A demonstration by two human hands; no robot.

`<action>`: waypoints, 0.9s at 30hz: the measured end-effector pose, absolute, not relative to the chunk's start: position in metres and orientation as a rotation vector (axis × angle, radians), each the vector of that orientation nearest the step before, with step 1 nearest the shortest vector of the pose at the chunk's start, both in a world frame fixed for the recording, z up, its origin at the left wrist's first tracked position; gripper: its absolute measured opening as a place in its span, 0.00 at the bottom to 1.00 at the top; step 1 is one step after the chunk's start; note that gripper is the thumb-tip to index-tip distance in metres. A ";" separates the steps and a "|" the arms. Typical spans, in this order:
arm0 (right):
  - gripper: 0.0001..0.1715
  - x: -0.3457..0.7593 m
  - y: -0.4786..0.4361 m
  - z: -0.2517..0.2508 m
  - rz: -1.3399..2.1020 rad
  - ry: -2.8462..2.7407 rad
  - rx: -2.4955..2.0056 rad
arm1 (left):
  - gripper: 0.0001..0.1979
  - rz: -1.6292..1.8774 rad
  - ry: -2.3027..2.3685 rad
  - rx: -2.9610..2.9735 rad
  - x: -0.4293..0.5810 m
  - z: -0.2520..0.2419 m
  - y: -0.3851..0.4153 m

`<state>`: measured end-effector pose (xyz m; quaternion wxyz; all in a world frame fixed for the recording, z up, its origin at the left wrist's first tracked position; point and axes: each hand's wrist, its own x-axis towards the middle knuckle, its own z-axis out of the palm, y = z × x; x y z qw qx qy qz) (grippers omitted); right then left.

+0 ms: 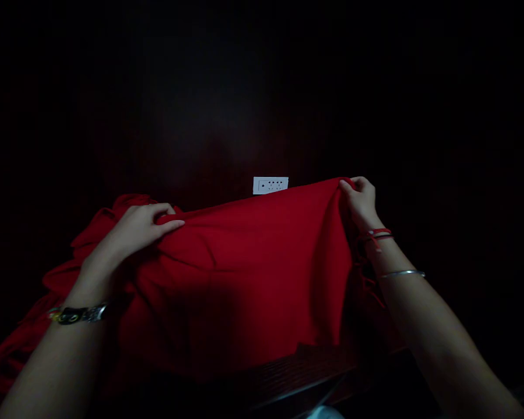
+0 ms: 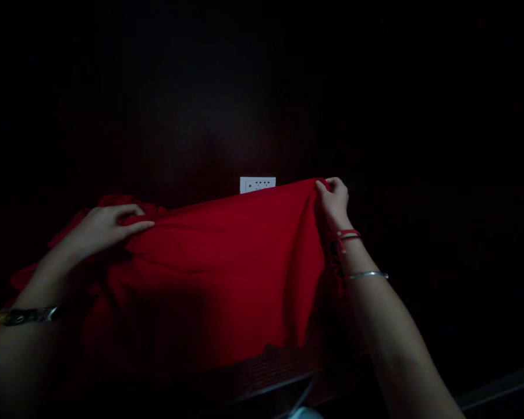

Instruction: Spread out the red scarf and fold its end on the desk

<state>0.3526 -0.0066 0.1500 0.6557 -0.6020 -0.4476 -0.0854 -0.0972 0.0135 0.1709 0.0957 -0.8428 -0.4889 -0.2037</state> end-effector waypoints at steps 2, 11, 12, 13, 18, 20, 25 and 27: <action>0.07 0.354 0.009 0.142 -0.312 -1.118 -1.681 | 0.15 -0.501 -1.477 -2.463 -0.096 0.157 0.027; 0.21 0.301 -0.047 0.041 0.020 -1.998 -1.817 | 0.18 -0.293 -1.493 -2.202 -0.059 0.125 0.038; 0.20 0.302 -0.066 0.037 0.136 -2.128 -1.734 | 0.20 -0.325 -1.481 -2.198 -0.050 0.128 0.027; 0.21 0.304 -0.086 0.035 0.239 -2.204 -1.684 | 0.21 -0.352 -1.452 -2.230 -0.042 0.130 0.013; 0.34 0.320 -0.167 0.027 0.583 -2.212 -1.852 | 0.20 -0.241 -0.957 -2.927 -0.021 0.088 -0.072; 0.37 0.325 -0.180 0.018 0.594 -2.184 -1.895 | 0.23 -0.241 -0.798 -3.056 -0.031 0.050 -0.097; 0.37 0.332 -0.171 -0.004 0.414 -2.079 -1.952 | 0.21 -0.170 -0.936 -3.026 -0.068 0.002 -0.110; 0.38 0.331 -0.167 -0.001 0.438 -2.084 -1.955 | 0.26 -0.104 -0.970 -3.038 -0.075 0.009 -0.105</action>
